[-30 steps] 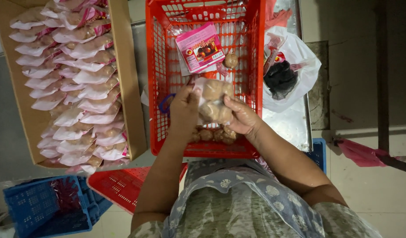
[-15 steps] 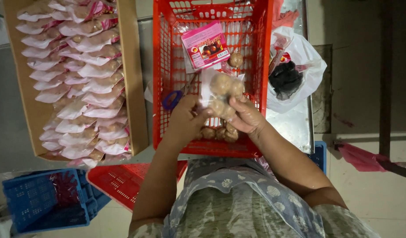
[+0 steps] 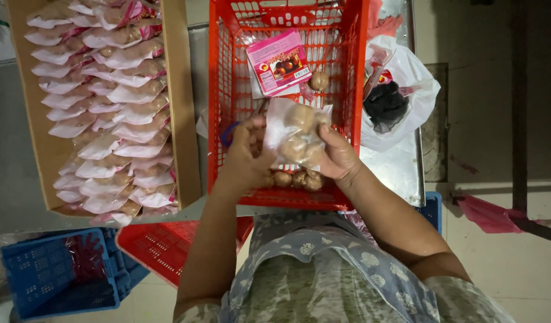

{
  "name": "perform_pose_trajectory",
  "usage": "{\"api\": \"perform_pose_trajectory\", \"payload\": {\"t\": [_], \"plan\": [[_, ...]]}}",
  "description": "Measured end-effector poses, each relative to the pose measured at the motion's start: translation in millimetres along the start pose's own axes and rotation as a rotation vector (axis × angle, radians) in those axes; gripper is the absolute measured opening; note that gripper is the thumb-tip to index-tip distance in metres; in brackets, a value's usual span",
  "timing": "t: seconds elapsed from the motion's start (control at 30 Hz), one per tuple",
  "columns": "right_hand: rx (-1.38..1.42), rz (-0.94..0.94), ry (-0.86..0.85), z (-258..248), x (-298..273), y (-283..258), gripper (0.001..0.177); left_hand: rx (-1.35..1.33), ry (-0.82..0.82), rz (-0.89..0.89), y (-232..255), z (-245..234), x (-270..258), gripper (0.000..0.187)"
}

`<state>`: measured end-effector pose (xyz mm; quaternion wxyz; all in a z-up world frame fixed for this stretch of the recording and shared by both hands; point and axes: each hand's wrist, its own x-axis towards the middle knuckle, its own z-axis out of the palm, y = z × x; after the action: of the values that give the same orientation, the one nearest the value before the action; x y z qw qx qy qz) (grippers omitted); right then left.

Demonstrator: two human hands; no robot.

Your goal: The person picks up food items from a red basket and places them into small plastic bags, then places the filled bags into a cardboard box.

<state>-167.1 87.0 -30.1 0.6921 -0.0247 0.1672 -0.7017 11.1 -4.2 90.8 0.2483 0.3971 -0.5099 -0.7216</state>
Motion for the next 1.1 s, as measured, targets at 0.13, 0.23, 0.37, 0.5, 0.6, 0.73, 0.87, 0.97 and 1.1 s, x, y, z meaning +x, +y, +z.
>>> {"api": "perform_pose_trajectory", "payload": {"t": [0.13,0.23,0.37,0.5,0.6,0.73,0.87,0.97,1.1], "plan": [[-0.088,-0.035,0.038,32.3,-2.0,0.5,0.062,0.228,-0.026,0.015,15.9,0.2,11.5,0.066],[-0.158,-0.049,0.090,44.6,-4.9,6.7,0.056,0.620,0.068,-0.143,17.5,24.2,15.6,0.067],[-0.221,-0.091,0.113,17.1,1.6,12.7,0.053,0.670,0.238,-0.053,-45.6,33.7,45.4,0.056],[-0.293,-0.184,0.331,58.1,-5.8,13.2,0.045,0.734,0.277,0.183,-62.6,44.0,37.8,0.044],[-0.379,-0.253,0.335,72.4,-6.2,15.5,0.033,1.048,0.407,0.253,-105.8,28.9,51.5,0.041],[-0.460,-0.289,0.365,70.4,-8.0,20.1,0.028,1.139,0.282,0.323,-68.7,31.0,40.6,0.045],[-0.292,-0.208,0.340,76.2,-12.6,18.0,0.028,0.793,0.313,0.134,-53.8,39.3,34.3,0.039],[-0.176,-0.137,0.312,74.9,-14.5,15.4,0.035,0.361,0.325,-0.027,-2.4,39.8,9.8,0.038],[-0.135,-0.112,0.305,85.1,-16.8,4.0,0.039,0.030,0.218,-0.086,-36.7,-10.3,27.2,0.061]]}}
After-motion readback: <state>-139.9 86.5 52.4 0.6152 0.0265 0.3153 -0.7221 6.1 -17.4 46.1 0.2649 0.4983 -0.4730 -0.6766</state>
